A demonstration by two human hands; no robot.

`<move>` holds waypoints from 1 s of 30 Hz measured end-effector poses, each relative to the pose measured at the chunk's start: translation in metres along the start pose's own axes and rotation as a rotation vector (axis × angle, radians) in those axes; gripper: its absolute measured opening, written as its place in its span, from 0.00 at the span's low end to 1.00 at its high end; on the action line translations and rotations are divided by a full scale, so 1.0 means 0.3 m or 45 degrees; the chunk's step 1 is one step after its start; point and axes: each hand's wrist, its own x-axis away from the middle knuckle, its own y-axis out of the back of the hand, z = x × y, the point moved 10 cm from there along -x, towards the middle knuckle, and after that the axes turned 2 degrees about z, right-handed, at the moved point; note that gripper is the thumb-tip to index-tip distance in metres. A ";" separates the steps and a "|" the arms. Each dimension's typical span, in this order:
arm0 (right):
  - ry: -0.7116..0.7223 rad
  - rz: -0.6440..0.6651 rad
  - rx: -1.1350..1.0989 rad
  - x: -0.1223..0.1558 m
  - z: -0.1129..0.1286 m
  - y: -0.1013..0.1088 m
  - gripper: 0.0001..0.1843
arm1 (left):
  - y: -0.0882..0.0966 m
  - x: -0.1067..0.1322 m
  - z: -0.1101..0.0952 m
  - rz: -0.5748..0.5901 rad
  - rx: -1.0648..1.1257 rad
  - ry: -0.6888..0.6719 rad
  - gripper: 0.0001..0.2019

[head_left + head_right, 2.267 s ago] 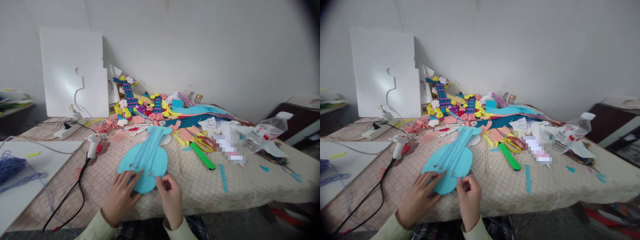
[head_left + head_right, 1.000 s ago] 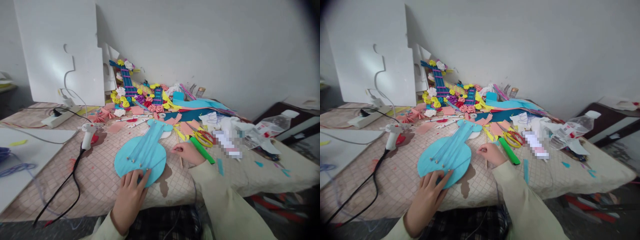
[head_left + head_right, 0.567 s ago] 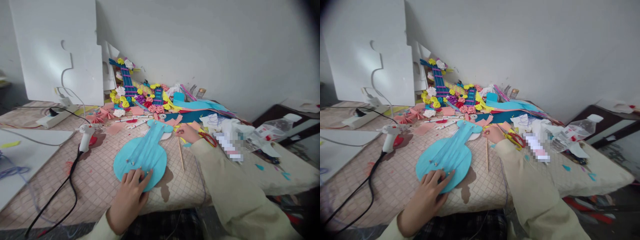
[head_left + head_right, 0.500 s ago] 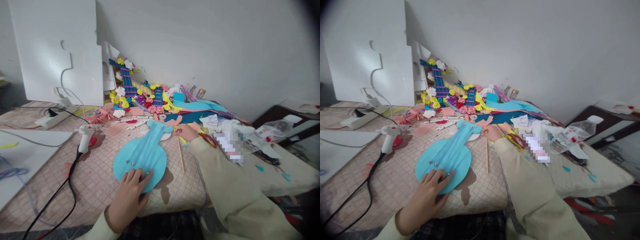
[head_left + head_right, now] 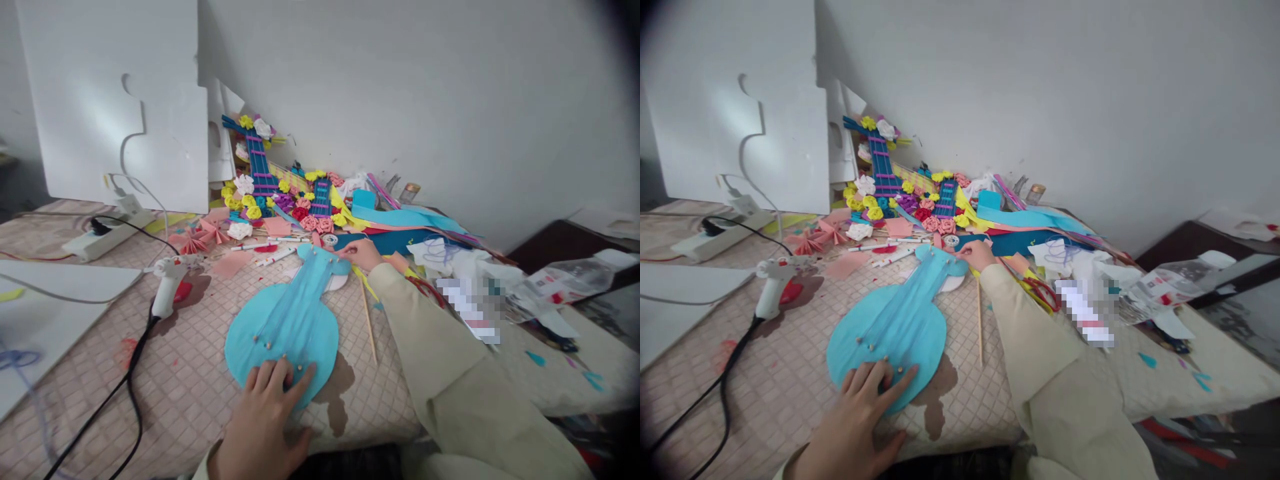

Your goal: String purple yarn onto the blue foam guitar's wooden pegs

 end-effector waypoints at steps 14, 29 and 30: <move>0.027 0.073 0.038 -0.026 -0.026 -0.076 0.13 | -0.001 -0.008 0.012 0.016 0.068 0.073 0.34; 0.282 0.037 0.175 0.134 0.098 -0.059 0.12 | 0.006 -0.004 0.004 -0.066 -0.030 -0.008 0.36; 0.271 0.041 0.190 0.143 0.097 -0.062 0.13 | 0.008 -0.003 0.003 -0.081 -0.048 -0.020 0.36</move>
